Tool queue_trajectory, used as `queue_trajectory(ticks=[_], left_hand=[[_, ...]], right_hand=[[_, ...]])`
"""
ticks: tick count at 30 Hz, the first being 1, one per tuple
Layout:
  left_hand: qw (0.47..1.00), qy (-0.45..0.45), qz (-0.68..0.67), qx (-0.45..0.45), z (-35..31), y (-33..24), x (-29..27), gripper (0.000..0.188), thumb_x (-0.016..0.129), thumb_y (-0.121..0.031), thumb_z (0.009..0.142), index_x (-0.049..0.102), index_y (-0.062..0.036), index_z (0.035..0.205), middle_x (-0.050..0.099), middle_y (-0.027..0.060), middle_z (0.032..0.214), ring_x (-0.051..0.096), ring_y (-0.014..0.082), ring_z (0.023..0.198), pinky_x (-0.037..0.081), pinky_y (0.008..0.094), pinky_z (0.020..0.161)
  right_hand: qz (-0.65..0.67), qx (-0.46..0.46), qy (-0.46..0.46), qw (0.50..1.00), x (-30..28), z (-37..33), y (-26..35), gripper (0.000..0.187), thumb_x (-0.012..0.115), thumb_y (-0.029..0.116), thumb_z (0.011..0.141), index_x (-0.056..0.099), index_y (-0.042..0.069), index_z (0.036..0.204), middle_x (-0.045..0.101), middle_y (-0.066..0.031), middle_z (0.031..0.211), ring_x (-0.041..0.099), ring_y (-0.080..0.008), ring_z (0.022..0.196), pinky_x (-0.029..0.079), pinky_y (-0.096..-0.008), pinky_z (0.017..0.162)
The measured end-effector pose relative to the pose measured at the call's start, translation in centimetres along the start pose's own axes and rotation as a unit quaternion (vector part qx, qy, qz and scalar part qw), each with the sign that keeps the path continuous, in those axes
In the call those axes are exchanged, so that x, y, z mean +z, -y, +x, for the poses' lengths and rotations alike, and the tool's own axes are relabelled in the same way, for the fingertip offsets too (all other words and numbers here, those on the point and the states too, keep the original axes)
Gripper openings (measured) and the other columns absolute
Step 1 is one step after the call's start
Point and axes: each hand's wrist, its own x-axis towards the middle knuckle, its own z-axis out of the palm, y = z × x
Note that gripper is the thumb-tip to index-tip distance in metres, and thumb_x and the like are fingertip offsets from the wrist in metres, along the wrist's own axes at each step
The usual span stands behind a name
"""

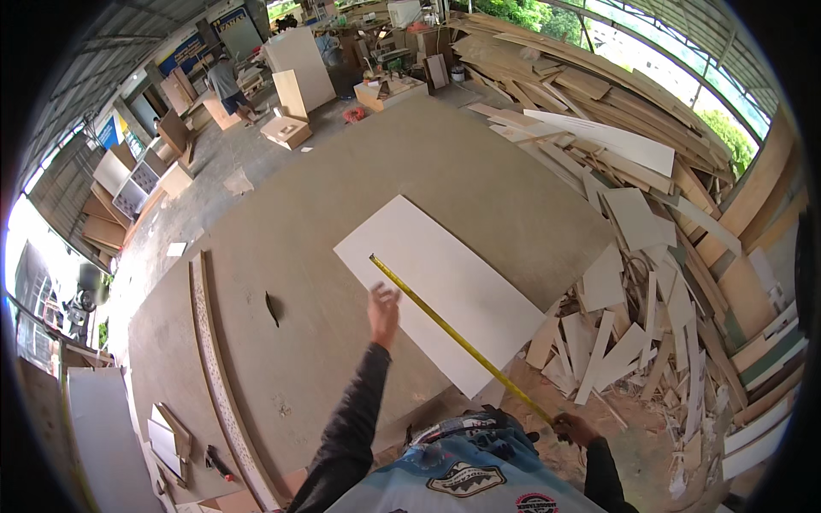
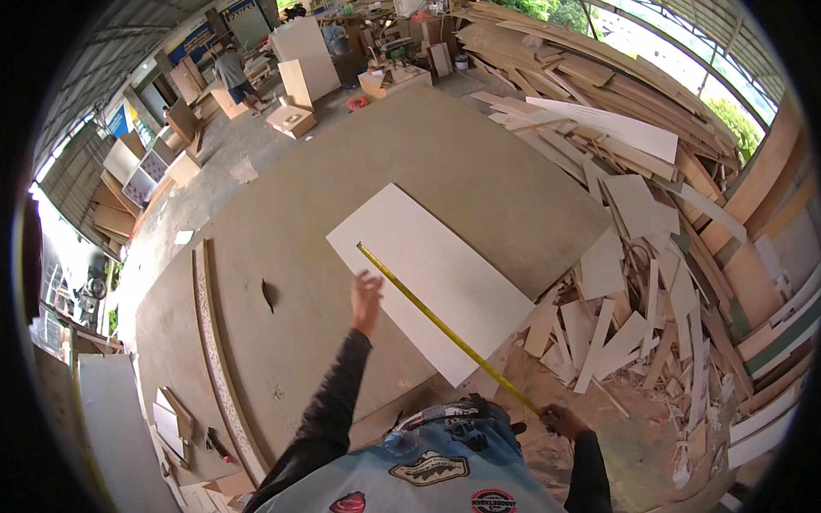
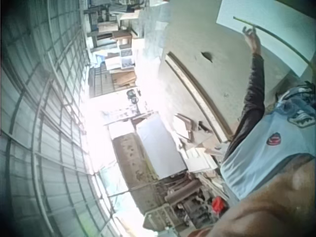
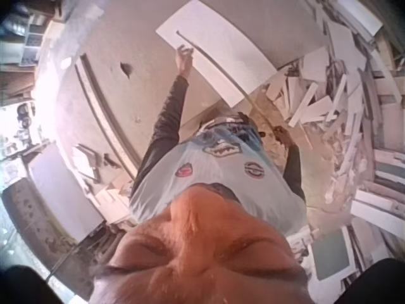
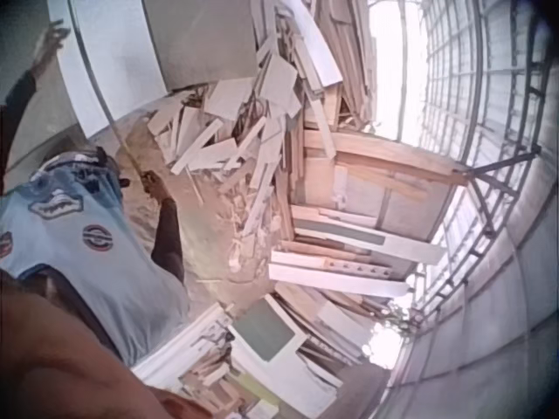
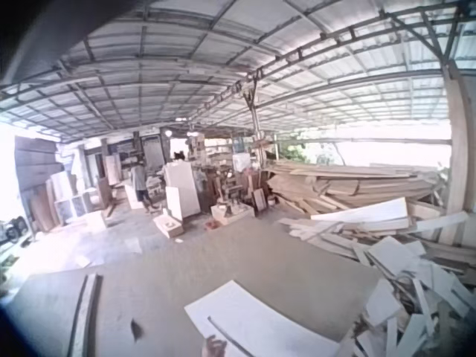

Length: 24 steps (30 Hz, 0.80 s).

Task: The person measures a white panel with a tape measure, marks it with a pencil, and uses a hammer to nail a wooden board onto a large wooden sheet.

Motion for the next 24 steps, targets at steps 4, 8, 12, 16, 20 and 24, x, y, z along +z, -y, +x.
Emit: queue_trajectory(ticks=[4,8,12,16,20,24], left_hand=[[0.936,0.099,0.331,0.071,-10.8,1.2,4.5,0.073,0.081,-0.028,0.083,0.046,-0.0052,0.143,0.043,0.0246,0.146,0.044,0.0423,0.133,0.038,0.0520,0.111],[0.840,0.273,0.467,0.044,-19.5,-0.7,5.4,0.114,0.083,-0.059,0.070,0.031,-0.0094,0.158,0.011,0.0289,0.166,0.006,0.0453,0.155,0.015,0.0686,0.116],[0.816,0.322,0.471,0.092,-21.8,-3.7,4.8,0.135,0.085,-0.069,0.059,0.020,-0.0131,0.164,-0.003,0.0274,0.169,-0.007,0.0432,0.157,0.007,0.0692,0.117],[0.804,0.330,0.482,0.111,-21.4,-4.2,4.8,0.138,0.084,-0.072,0.057,0.018,-0.0146,0.164,-0.001,0.0263,0.169,-0.004,0.0435,0.157,0.010,0.0698,0.117],[0.796,0.321,0.498,0.124,-21.5,-3.8,4.9,0.139,0.083,-0.074,0.057,0.018,-0.0148,0.164,-0.001,0.0263,0.169,-0.002,0.0442,0.157,0.012,0.0707,0.116],[0.786,0.328,0.511,0.118,-21.8,-3.8,5.1,0.140,0.080,-0.078,0.058,0.015,-0.0149,0.165,-0.003,0.0291,0.168,-0.003,0.0460,0.156,0.010,0.0703,0.115]], right_hand=[[-0.082,-0.207,-0.085,0.971,0.7,5.1,5.3,0.026,0.062,0.025,0.099,0.067,0.001,0.106,0.068,-0.0080,0.080,0.066,-0.0157,0.067,0.053,-0.0343,0.063],[-0.103,-0.211,-0.093,0.968,0.3,10.4,10.9,0.026,0.062,0.026,0.096,0.069,0.001,0.101,0.070,-0.0109,0.076,0.068,-0.0186,0.056,0.054,-0.0362,0.058],[-0.112,-0.137,-0.081,0.981,-1.0,10.3,16.9,0.029,0.062,0.031,0.095,0.069,0.003,0.100,0.069,-0.0119,0.075,0.067,-0.0207,0.054,0.053,-0.0368,0.058],[-0.106,-0.146,-0.090,0.979,-2.2,11.6,15.2,0.031,0.063,0.034,0.094,0.068,0.005,0.102,0.069,-0.0117,0.076,0.066,-0.0198,0.054,0.052,-0.0365,0.056],[-0.101,-0.132,-0.111,0.980,-2.2,10.1,13.7,0.038,0.065,0.038,0.093,0.066,0.006,0.112,0.070,-0.0123,0.082,0.068,-0.0220,0.062,0.052,-0.0358,0.062],[-0.204,-0.175,-0.161,0.950,-1.7,10.1,10.1,0.043,0.065,0.040,0.094,0.063,0.006,0.120,0.069,-0.0144,0.089,0.069,-0.0269,0.077,0.053,-0.0384,0.072]])
